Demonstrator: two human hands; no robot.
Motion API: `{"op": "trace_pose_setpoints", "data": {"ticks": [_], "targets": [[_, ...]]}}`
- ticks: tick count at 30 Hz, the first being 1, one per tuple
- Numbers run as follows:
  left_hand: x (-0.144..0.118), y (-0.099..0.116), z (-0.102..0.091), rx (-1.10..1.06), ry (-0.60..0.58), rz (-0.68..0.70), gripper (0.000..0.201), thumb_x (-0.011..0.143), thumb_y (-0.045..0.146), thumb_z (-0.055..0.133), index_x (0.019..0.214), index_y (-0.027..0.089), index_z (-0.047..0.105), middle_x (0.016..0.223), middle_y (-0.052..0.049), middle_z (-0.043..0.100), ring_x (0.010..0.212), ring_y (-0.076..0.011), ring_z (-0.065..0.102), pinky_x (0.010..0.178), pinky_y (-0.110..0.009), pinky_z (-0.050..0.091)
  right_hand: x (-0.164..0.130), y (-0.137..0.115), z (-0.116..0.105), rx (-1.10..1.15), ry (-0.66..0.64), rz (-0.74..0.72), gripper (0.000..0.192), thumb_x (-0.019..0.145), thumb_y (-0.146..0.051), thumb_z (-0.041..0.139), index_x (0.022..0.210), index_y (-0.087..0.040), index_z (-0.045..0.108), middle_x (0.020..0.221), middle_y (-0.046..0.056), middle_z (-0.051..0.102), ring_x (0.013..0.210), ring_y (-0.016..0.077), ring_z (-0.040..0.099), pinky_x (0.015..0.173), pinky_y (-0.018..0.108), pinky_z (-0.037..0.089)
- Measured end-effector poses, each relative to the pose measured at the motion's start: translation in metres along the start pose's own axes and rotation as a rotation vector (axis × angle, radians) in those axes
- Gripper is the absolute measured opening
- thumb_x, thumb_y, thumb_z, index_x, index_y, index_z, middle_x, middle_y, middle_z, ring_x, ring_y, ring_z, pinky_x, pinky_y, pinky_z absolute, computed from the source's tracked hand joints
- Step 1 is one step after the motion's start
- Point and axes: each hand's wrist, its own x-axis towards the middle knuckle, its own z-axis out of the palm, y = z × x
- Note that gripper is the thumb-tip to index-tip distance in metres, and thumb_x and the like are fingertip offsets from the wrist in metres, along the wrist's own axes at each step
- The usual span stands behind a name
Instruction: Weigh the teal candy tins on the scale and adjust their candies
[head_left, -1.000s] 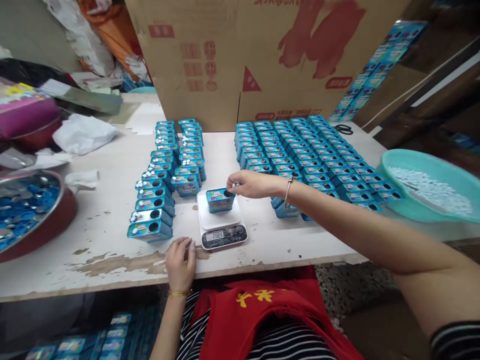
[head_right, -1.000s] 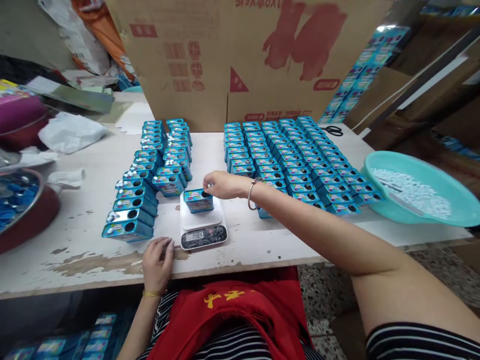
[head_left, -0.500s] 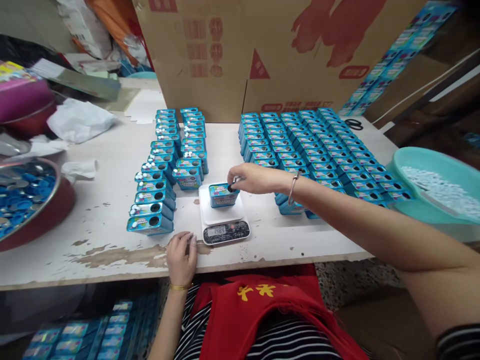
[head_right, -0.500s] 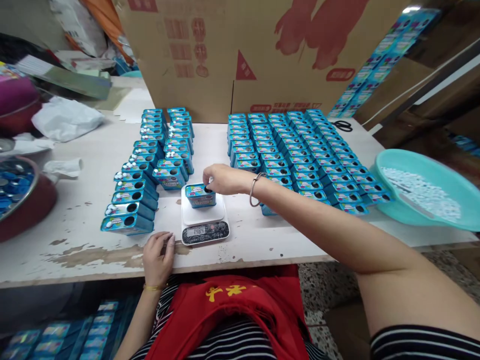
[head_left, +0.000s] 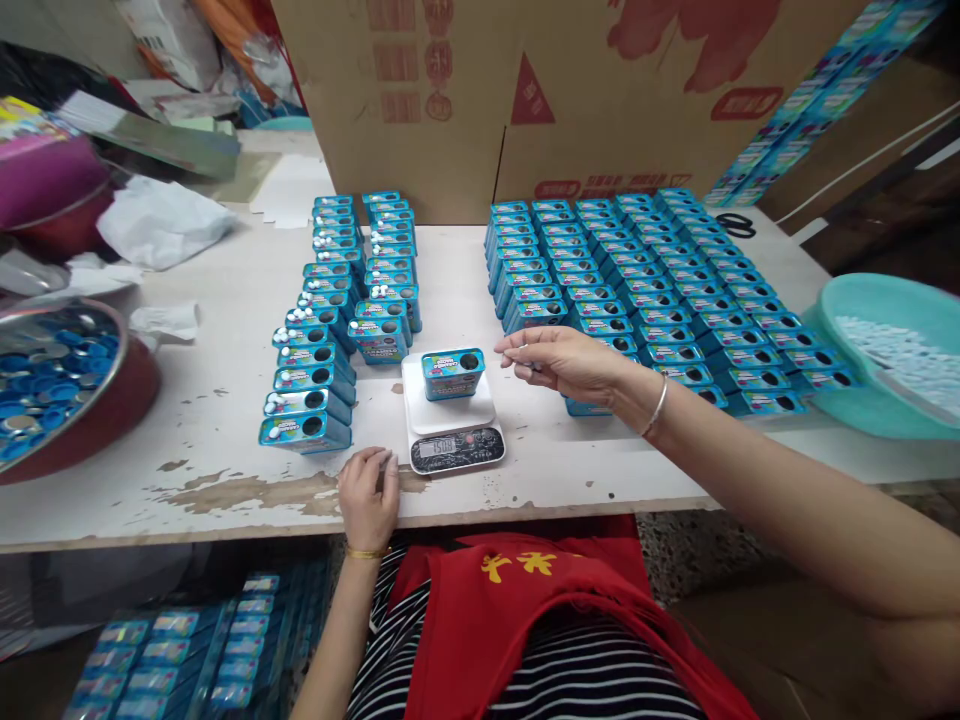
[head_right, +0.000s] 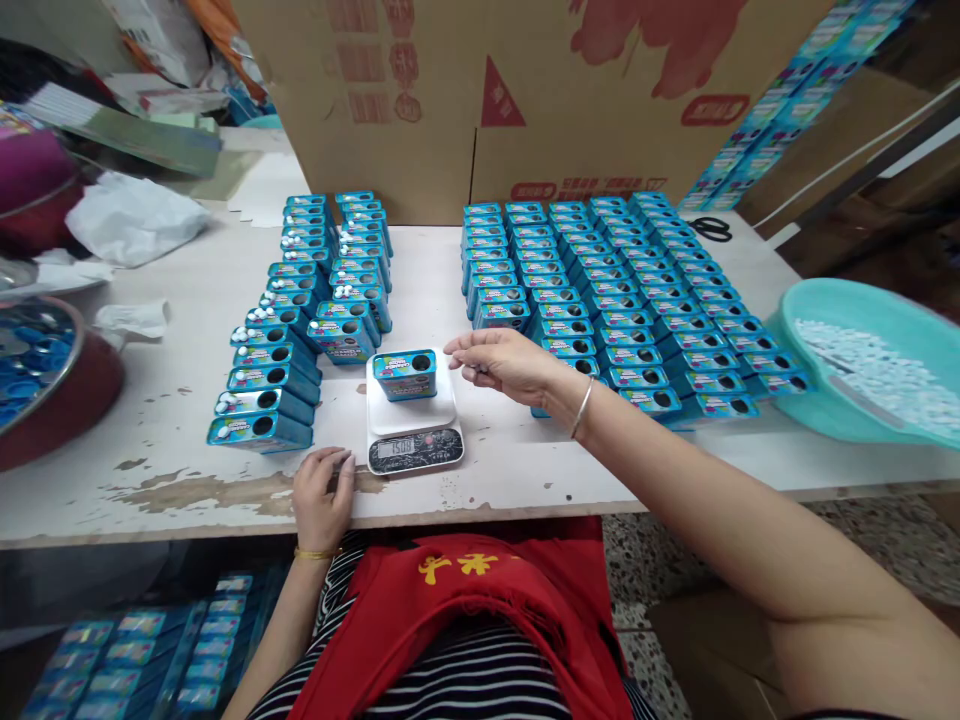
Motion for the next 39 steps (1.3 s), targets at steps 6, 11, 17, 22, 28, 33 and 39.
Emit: {"op": "trace_pose_setpoints", "data": {"ticks": [6,11,17,22,28,33,39], "targets": [[0.000,0.000,-0.001,-0.004,-0.007,0.002,0.014,0.089,0.026,0.053,0.092,0.016,0.062,0.093,-0.007,0.061,0.090,-0.0184,0.057,0.083,-0.034,0.044,0.003,-0.009,0.028,-0.043,-0.064,-0.097,0.015,0.080,-0.001,0.054,0.083,-0.011,0.065,0.071,0.003,0.063,0.052,0.0031,0.048,0.046,0.012,0.039],[0.001,0.000,-0.001,0.001,-0.001,0.011,0.014,0.089,0.026,0.053,0.092,0.016,0.062,0.092,-0.007,0.062,0.090,-0.0187,0.057,0.083,-0.034,0.044,0.014,-0.007,0.039,-0.106,-0.128,-0.120,0.014,0.081,-0.001,0.054,0.086,-0.009,0.064,0.066,0.001,0.061,0.049,0.0027,0.044,0.046,0.014,0.034],[0.002,-0.002,-0.001,0.001,0.006,0.008,0.014,0.089,0.027,0.052,0.093,0.017,0.062,0.092,-0.007,0.062,0.090,-0.0188,0.057,0.084,-0.034,0.044,0.023,-0.004,0.036,-0.174,-0.207,-0.165,0.018,0.081,-0.009,0.059,0.098,-0.010,0.066,0.078,0.005,0.066,0.049,0.0037,0.042,0.045,0.018,0.029],[0.002,-0.002,-0.001,-0.001,-0.005,-0.009,0.015,0.089,0.027,0.052,0.092,0.017,0.062,0.092,-0.007,0.062,0.091,-0.0187,0.057,0.084,-0.035,0.044,0.021,-0.005,0.033,-0.196,-0.220,-0.180,0.022,0.081,-0.010,0.058,0.102,-0.009,0.066,0.071,0.003,0.063,0.051,0.0048,0.044,0.047,0.018,0.032],[0.002,-0.001,-0.001,0.003,-0.017,-0.019,0.014,0.089,0.027,0.052,0.093,0.017,0.062,0.093,-0.007,0.062,0.091,-0.0195,0.057,0.084,-0.036,0.045,0.020,-0.006,0.034,-0.325,-0.142,-0.241,0.023,0.079,-0.011,0.060,0.102,-0.010,0.068,0.058,-0.001,0.055,0.051,0.0057,0.044,0.050,0.018,0.037],[0.003,-0.001,0.000,0.013,-0.016,-0.011,0.014,0.089,0.026,0.053,0.092,0.017,0.062,0.093,-0.007,0.062,0.092,-0.0191,0.057,0.084,-0.035,0.044,0.017,-0.008,0.034,-0.393,-0.150,-0.299,0.024,0.075,-0.007,0.059,0.095,-0.012,0.070,0.072,0.002,0.064,0.051,0.0052,0.046,0.051,0.019,0.039],[0.003,-0.001,0.000,0.013,-0.019,-0.001,0.014,0.089,0.026,0.053,0.092,0.017,0.062,0.093,-0.007,0.062,0.091,-0.0188,0.057,0.084,-0.035,0.044,0.014,-0.009,0.034,-0.420,-0.154,-0.313,0.025,0.074,-0.005,0.057,0.094,-0.011,0.070,0.062,-0.002,0.060,0.051,0.0057,0.047,0.050,0.019,0.039]]}}
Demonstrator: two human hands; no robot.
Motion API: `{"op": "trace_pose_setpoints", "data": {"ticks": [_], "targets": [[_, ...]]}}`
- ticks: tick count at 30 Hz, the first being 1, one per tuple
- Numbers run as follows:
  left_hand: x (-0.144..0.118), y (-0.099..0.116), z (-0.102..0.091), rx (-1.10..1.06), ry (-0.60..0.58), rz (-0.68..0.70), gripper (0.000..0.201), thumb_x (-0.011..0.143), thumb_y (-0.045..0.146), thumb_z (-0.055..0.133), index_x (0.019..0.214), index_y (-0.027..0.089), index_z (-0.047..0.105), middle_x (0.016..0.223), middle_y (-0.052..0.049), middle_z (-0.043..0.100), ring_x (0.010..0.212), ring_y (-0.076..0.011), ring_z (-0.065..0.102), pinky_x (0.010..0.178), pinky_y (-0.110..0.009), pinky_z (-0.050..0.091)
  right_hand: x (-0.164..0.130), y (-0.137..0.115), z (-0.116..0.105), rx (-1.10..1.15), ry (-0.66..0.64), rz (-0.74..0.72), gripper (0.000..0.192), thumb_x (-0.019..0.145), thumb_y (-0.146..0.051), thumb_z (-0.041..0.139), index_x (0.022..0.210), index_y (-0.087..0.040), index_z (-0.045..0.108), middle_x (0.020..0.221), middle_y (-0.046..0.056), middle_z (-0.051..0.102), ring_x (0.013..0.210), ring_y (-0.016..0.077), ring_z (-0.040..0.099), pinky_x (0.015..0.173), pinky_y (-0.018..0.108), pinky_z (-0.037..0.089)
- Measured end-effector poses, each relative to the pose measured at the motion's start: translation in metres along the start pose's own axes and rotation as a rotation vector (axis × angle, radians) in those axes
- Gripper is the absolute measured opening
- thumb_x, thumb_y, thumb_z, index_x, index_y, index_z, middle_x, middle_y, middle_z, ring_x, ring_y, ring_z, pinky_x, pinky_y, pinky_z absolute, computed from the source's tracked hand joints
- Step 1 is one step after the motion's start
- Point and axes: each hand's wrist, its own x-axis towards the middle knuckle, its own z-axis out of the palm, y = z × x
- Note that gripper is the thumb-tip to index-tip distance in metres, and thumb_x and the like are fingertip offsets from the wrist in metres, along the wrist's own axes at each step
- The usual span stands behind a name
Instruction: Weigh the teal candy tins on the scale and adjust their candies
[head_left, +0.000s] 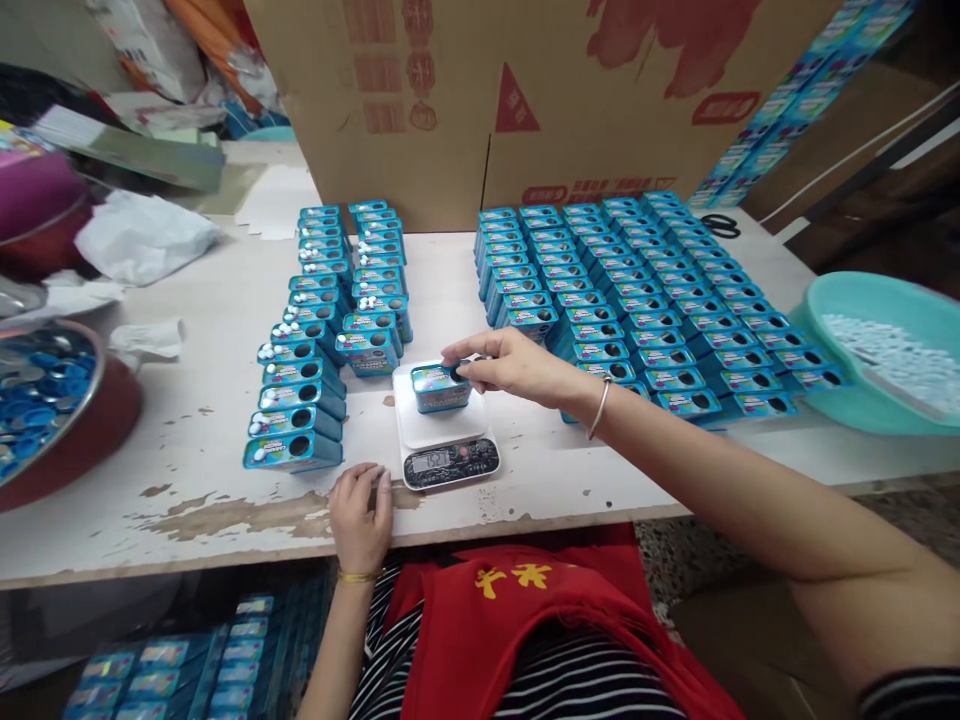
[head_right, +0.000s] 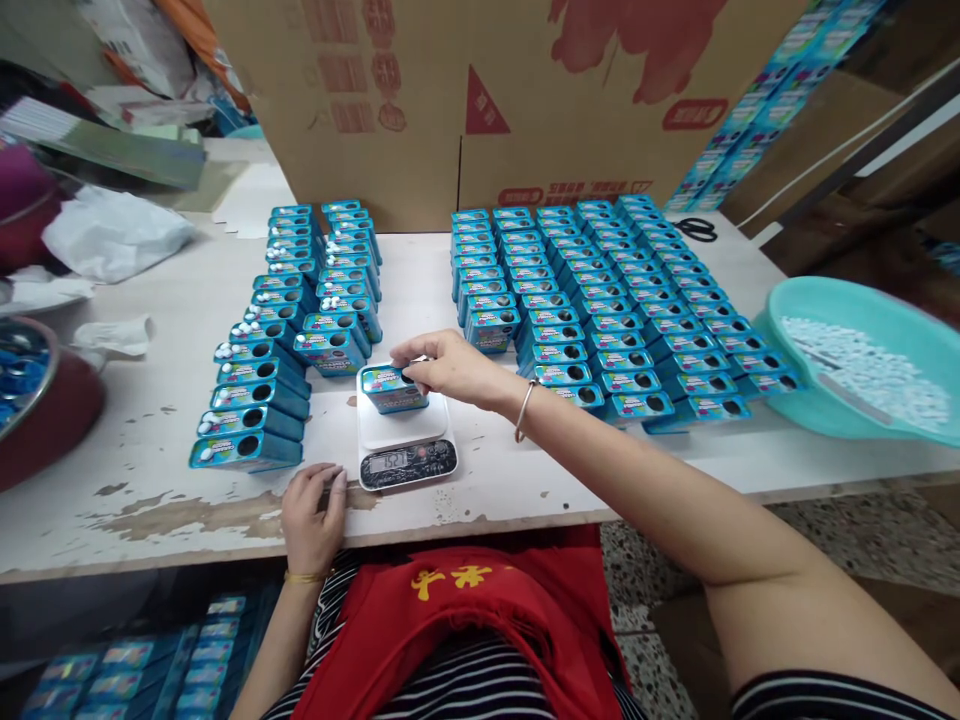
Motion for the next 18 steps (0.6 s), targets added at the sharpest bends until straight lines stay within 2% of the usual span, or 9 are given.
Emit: {"op": "trace_pose_setpoints", "data": {"ticks": [4,10,14,16,18], "targets": [[0.000,0.001,0.000,-0.003,-0.006,-0.012,0.014,0.089,0.027,0.053,0.091,0.017,0.062,0.092,-0.007,0.062,0.091,-0.0187,0.057,0.084,-0.034,0.044,0.000,-0.001,-0.001,0.146,0.033,0.018,0.021,0.075,-0.008,0.061,0.095,-0.009,0.068,0.073,0.002,0.064,0.051,0.0043,0.046,0.050,0.018,0.039],[-0.001,0.003,0.001,-0.003,-0.012,-0.035,0.017,0.089,0.029,0.052,0.091,0.016,0.063,0.092,-0.008,0.062,0.091,-0.0190,0.057,0.084,-0.035,0.044,-0.016,0.012,-0.013,0.667,0.121,0.084,0.011,0.084,-0.021,0.061,0.091,-0.012,0.064,0.071,0.000,0.057,0.056,0.0035,0.047,0.049,0.013,0.041],[-0.001,0.004,0.001,0.001,-0.015,-0.044,0.017,0.089,0.029,0.052,0.091,0.017,0.063,0.092,-0.008,0.062,0.092,-0.0193,0.058,0.084,-0.036,0.044,-0.039,0.049,-0.011,0.831,0.213,0.195,0.007,0.080,-0.015,0.062,0.086,-0.013,0.063,0.079,0.002,0.058,0.066,0.0060,0.055,0.055,0.013,0.047],[-0.001,0.004,0.001,-0.001,-0.020,-0.046,0.017,0.089,0.029,0.052,0.091,0.017,0.064,0.092,-0.008,0.062,0.092,-0.0193,0.058,0.084,-0.036,0.044,-0.052,0.073,-0.005,0.853,0.265,0.273,0.015,0.074,-0.007,0.064,0.087,-0.014,0.062,0.082,0.004,0.060,0.071,0.0074,0.058,0.060,0.014,0.050],[-0.001,0.004,0.000,0.000,-0.023,-0.046,0.017,0.089,0.030,0.052,0.091,0.017,0.064,0.093,-0.008,0.062,0.092,-0.0193,0.058,0.084,-0.036,0.044,-0.064,0.096,0.002,0.878,0.311,0.344,0.020,0.070,-0.005,0.064,0.087,-0.014,0.061,0.081,0.004,0.060,0.069,0.0078,0.058,0.058,0.014,0.050]]}}
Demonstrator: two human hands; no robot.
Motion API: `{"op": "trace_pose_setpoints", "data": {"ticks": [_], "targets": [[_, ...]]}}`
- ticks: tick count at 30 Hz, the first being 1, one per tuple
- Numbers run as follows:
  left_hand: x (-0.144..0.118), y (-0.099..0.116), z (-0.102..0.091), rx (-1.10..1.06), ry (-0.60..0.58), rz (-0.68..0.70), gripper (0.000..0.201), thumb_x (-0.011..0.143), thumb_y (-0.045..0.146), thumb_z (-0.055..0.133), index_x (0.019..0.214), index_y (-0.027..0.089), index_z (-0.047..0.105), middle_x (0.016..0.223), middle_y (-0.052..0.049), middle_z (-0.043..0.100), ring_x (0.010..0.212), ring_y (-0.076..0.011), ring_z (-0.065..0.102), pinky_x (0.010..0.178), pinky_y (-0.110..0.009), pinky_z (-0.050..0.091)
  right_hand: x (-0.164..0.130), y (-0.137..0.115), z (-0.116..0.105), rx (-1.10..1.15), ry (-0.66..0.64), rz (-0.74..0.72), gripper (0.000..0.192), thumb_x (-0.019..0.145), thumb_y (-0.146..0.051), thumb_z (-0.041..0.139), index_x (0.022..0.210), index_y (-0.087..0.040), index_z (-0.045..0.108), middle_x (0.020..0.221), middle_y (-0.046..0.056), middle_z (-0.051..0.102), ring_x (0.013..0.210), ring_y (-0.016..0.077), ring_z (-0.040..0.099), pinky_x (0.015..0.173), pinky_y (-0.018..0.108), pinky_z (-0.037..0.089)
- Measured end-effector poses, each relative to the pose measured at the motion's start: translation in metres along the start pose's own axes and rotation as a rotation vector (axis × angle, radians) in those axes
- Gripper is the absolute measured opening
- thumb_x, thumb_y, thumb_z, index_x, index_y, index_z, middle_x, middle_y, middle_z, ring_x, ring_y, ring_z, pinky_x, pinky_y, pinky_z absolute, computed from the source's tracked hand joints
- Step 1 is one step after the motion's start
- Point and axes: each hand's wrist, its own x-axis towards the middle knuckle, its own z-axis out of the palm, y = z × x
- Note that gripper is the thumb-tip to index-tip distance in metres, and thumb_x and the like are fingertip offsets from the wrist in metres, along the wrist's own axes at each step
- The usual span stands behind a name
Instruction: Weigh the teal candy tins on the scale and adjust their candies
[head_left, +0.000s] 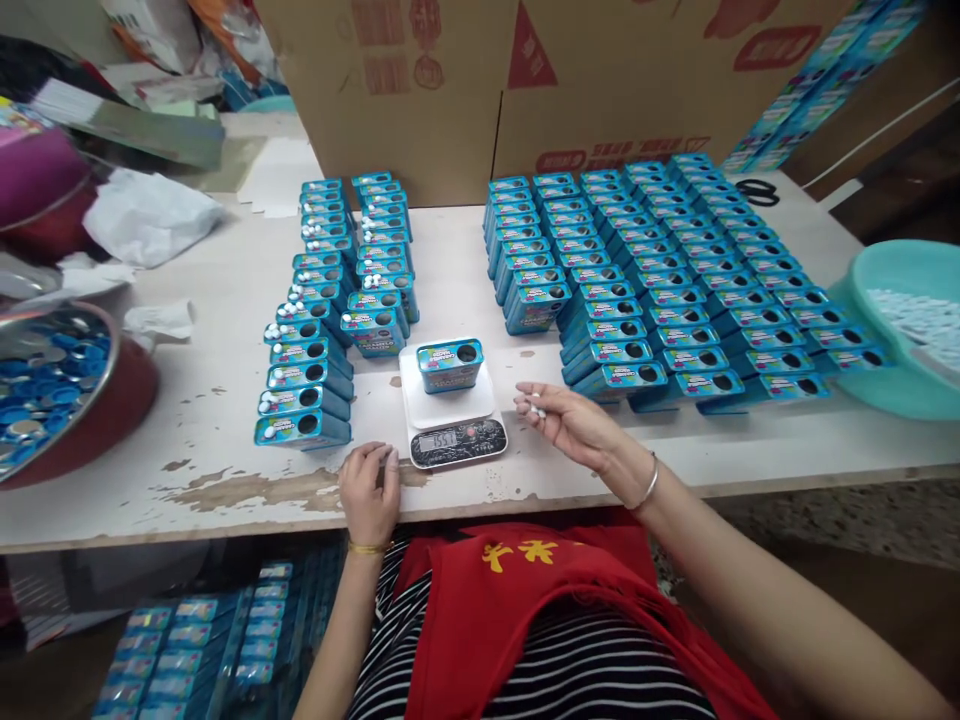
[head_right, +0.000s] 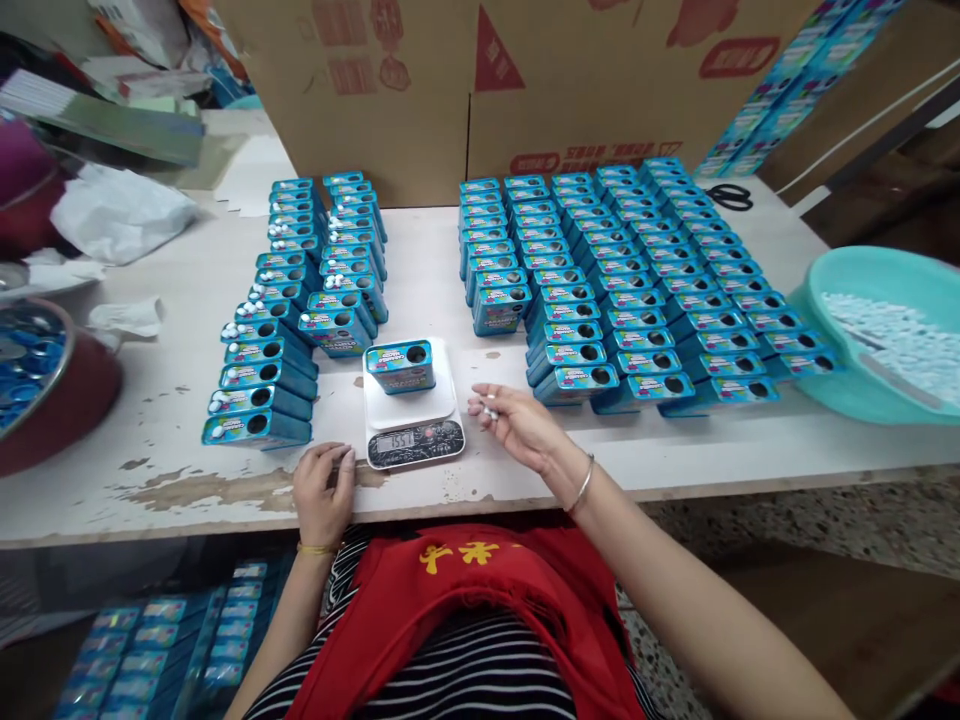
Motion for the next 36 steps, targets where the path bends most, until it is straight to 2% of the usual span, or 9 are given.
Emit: {"op": "trace_pose_setpoints", "data": {"ticks": [4,8,14,17,21,24,27,29,36], "targets": [[0.001,0.001,-0.001,0.011,-0.007,0.014,0.018,0.089,0.030,0.052,0.091,0.017,0.063,0.092,-0.007,0.062,0.091,-0.0188,0.057,0.084,-0.036,0.044,-0.003,0.025,-0.016,0.021,0.031,0.035,0.021,0.068,-0.015,0.071,0.084,-0.015,0.059,0.073,0.002,0.058,0.054,0.0054,0.049,0.042,0.014,0.038],[0.003,0.001,-0.002,0.018,-0.016,0.031,0.018,0.090,0.030,0.051,0.090,0.017,0.063,0.091,-0.007,0.062,0.090,-0.0186,0.057,0.083,-0.035,0.044,-0.004,0.020,-0.009,-0.066,-0.055,-0.033,0.033,0.067,-0.033,0.076,0.088,-0.014,0.059,0.061,-0.004,0.053,0.043,0.0021,0.036,0.037,0.014,0.020],[-0.002,-0.001,-0.002,0.029,-0.016,0.027,0.018,0.090,0.031,0.051,0.089,0.017,0.063,0.091,-0.007,0.062,0.090,-0.0195,0.057,0.083,-0.036,0.044,-0.002,0.008,0.012,-0.102,-0.138,-0.086,0.037,0.069,-0.043,0.074,0.088,-0.014,0.061,0.061,-0.004,0.053,0.044,0.0028,0.038,0.040,0.016,0.022],[0.004,0.006,-0.006,0.019,0.008,0.057,0.021,0.090,0.032,0.050,0.099,0.017,0.061,0.095,-0.009,0.060,0.093,-0.0208,0.056,0.084,-0.037,0.044,-0.001,0.014,0.015,-0.059,-0.145,-0.070,0.036,0.068,-0.043,0.075,0.084,-0.014,0.063,0.063,-0.002,0.054,0.047,0.0050,0.043,0.040,0.017,0.025],[0.053,0.034,-0.014,0.089,0.011,0.260,0.060,0.083,0.043,0.059,0.134,0.016,0.040,0.127,-0.018,0.048,0.118,-0.0295,0.045,0.098,-0.043,0.037,0.000,0.024,0.008,-0.012,-0.116,-0.062,0.037,0.069,-0.048,0.073,0.079,-0.013,0.064,0.063,0.000,0.053,0.048,0.0063,0.045,0.038,0.017,0.025],[0.110,0.058,-0.011,0.150,-0.079,0.457,0.070,0.079,0.048,0.061,0.137,0.018,0.036,0.131,-0.017,0.047,0.123,-0.0336,0.042,0.102,-0.046,0.029,0.000,0.033,-0.006,0.014,-0.065,-0.087,0.038,0.071,-0.050,0.072,0.078,-0.013,0.064,0.063,0.000,0.052,0.047,0.0053,0.045,0.037,0.017,0.024],[0.158,0.083,0.004,0.155,-0.231,0.591,0.042,0.085,0.037,0.055,0.123,0.020,0.048,0.107,-0.010,0.061,0.101,-0.0263,0.056,0.091,-0.040,0.034,-0.004,0.044,-0.020,0.032,-0.015,-0.088,0.038,0.072,-0.050,0.071,0.079,-0.013,0.064,0.063,0.000,0.051,0.046,0.0050,0.044,0.037,0.016,0.022],[0.176,0.101,0.020,0.161,-0.300,0.640,0.032,0.087,0.031,0.052,0.116,0.020,0.051,0.100,-0.007,0.062,0.092,-0.0230,0.057,0.087,-0.038,0.033,-0.005,0.050,-0.027,0.046,-0.001,-0.089,0.038,0.072,-0.050,0.070,0.080,-0.013,0.064,0.063,0.000,0.051,0.045,0.0044,0.043,0.036,0.016,0.020],[0.186,0.164,0.104,0.214,-0.364,0.661,0.036,0.084,0.031,0.058,0.118,0.020,0.053,0.107,-0.011,0.061,0.099,-0.0265,0.053,0.083,-0.040,0.033,-0.008,0.055,-0.031,0.069,-0.007,-0.097,0.043,0.067,-0.052,0.074,0.080,-0.013,0.064,0.062,-0.002,0.051,0.042,0.0031,0.039,0.037,0.016,0.018]]}}
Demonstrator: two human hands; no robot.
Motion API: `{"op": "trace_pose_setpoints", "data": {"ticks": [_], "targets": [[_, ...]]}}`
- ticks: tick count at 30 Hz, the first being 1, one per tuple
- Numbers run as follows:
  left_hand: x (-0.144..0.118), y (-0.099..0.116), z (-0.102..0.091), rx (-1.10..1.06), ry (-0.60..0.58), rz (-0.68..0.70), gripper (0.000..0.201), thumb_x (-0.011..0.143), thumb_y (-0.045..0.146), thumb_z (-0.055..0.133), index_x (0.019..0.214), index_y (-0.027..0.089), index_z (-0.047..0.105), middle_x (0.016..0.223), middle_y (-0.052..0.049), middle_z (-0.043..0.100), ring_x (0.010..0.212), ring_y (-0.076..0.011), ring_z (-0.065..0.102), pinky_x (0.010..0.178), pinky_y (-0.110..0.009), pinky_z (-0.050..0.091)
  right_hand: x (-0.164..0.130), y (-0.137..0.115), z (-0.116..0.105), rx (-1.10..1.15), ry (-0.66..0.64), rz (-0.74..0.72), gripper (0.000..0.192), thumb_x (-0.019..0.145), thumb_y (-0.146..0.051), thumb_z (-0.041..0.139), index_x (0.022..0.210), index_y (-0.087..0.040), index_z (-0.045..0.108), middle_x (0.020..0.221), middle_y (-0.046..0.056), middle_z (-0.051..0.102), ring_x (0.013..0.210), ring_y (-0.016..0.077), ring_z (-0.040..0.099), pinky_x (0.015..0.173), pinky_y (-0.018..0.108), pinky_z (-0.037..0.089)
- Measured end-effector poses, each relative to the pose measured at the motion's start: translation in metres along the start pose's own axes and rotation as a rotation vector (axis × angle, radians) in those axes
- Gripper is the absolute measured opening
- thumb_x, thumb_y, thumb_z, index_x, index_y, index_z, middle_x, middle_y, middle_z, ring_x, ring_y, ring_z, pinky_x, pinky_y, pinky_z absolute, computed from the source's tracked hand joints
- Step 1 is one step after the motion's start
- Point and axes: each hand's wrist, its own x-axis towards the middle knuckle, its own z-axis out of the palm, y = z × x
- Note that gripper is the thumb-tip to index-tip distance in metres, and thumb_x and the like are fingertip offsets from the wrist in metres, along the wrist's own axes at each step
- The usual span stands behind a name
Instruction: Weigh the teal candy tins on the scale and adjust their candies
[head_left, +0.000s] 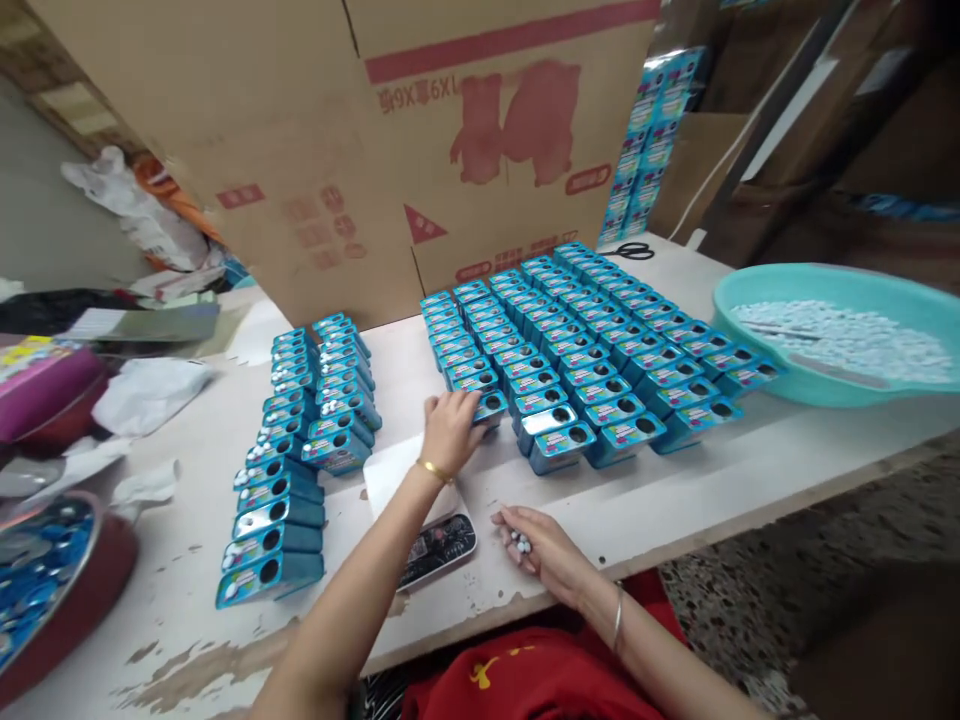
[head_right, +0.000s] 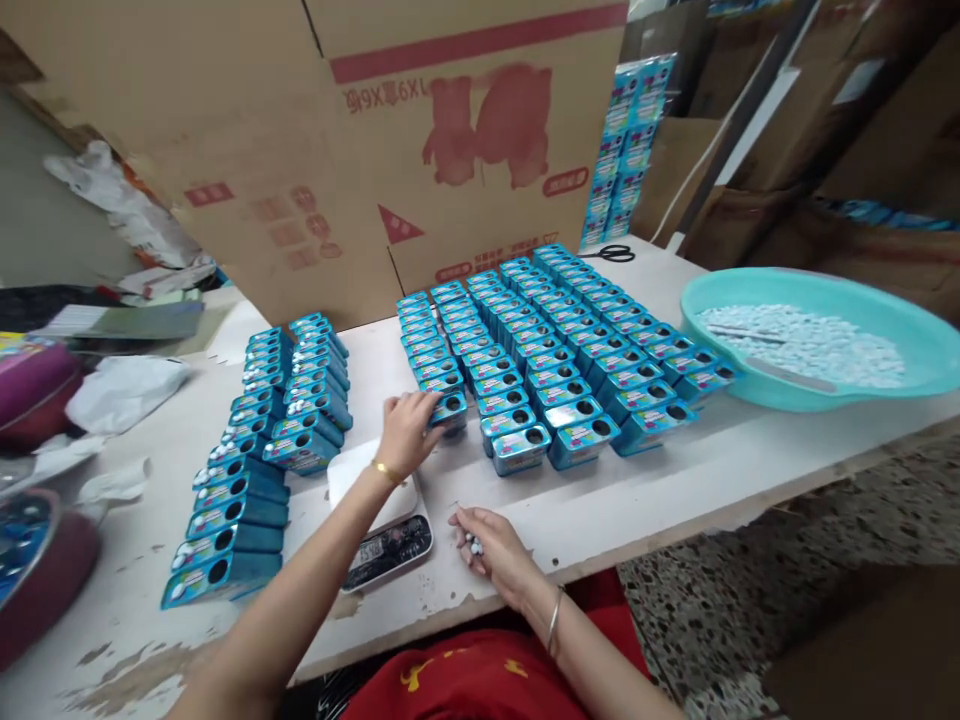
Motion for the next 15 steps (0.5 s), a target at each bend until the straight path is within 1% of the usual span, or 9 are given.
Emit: {"op": "trace_pose_setpoints", "data": {"ticks": [2,4,6,8,9,10,12,14,15], "targets": [[0.006,0.003,0.013,0.027,-0.018,-0.019,0.042,0.083,0.030,0.060,0.123,0.020,0.051,0.112,-0.011,0.059,0.101,-0.0267,0.052,0.083,-0.040,0.034,-0.002,0.001,-0.001,0.001,0.003,0.013,0.044,0.065,-0.052,0.075,0.082,-0.013,0.063,0.064,-0.002,0.051,0.043,0.0027,0.040,0.037,0.016,0.018],[0.001,-0.002,0.014,0.048,0.000,-0.052,0.049,0.083,0.031,0.060,0.129,0.021,0.046,0.118,-0.011,0.056,0.106,-0.0261,0.051,0.087,-0.039,0.034,-0.003,0.002,-0.004,0.012,-0.010,0.028,0.044,0.066,-0.051,0.075,0.086,-0.013,0.064,0.067,-0.002,0.052,0.046,0.0024,0.041,0.039,0.015,0.020],[-0.015,-0.016,0.000,0.063,0.073,-0.098,0.048,0.085,0.034,0.058,0.129,0.021,0.044,0.123,-0.011,0.054,0.112,-0.0251,0.048,0.091,-0.039,0.033,-0.004,0.003,-0.006,0.022,-0.022,0.043,0.042,0.067,-0.047,0.076,0.088,-0.013,0.064,0.068,-0.002,0.052,0.048,0.0021,0.043,0.040,0.014,0.022],[-0.039,-0.036,-0.025,0.110,0.157,-0.177,0.040,0.085,0.037,0.056,0.122,0.020,0.050,0.124,-0.011,0.053,0.115,-0.0250,0.047,0.094,-0.040,0.033,-0.005,0.003,-0.007,0.025,-0.027,0.066,0.042,0.066,-0.044,0.078,0.089,-0.013,0.064,0.067,-0.003,0.053,0.048,0.0019,0.043,0.040,0.013,0.024],[-0.051,-0.048,-0.039,0.161,0.172,-0.235,0.036,0.085,0.036,0.056,0.117,0.020,0.053,0.124,-0.011,0.053,0.115,-0.0258,0.046,0.095,-0.041,0.033,-0.005,0.004,-0.007,0.024,-0.024,0.082,0.042,0.065,-0.043,0.078,0.089,-0.013,0.063,0.066,-0.003,0.053,0.048,0.0019,0.043,0.039,0.013,0.024],[-0.063,-0.060,-0.052,0.225,0.155,-0.294,0.031,0.084,0.035,0.057,0.111,0.020,0.056,0.124,-0.011,0.053,0.116,-0.0275,0.046,0.094,-0.043,0.034,-0.005,0.004,-0.008,0.024,-0.022,0.095,0.042,0.064,-0.042,0.079,0.090,-0.013,0.063,0.066,-0.003,0.054,0.048,0.0020,0.043,0.039,0.013,0.024],[-0.085,-0.085,-0.071,0.356,0.059,-0.386,0.026,0.079,0.034,0.062,0.102,0.021,0.060,0.127,-0.012,0.050,0.119,-0.0327,0.043,0.094,-0.048,0.035,-0.005,0.004,-0.008,0.028,-0.026,0.108,0.042,0.063,-0.039,0.080,0.092,-0.013,0.063,0.064,-0.003,0.055,0.047,0.0022,0.044,0.039,0.012,0.026],[-0.100,-0.104,-0.079,0.440,-0.058,-0.408,0.021,0.078,0.031,0.063,0.096,0.021,0.062,0.130,-0.014,0.049,0.123,-0.0359,0.040,0.093,-0.052,0.035,-0.004,0.004,-0.009,0.047,-0.038,0.096,0.039,0.064,-0.036,0.080,0.092,-0.013,0.064,0.064,-0.003,0.056,0.048,0.0025,0.045,0.038,0.011,0.028],[-0.105,-0.111,-0.080,0.463,-0.102,-0.388,0.016,0.079,0.029,0.061,0.094,0.021,0.063,0.131,-0.014,0.048,0.125,-0.0361,0.039,0.095,-0.053,0.034,-0.004,0.004,-0.009,0.063,-0.044,0.086,0.037,0.065,-0.034,0.079,0.091,-0.013,0.064,0.065,-0.002,0.056,0.048,0.0028,0.046,0.038,0.011,0.030]]}}
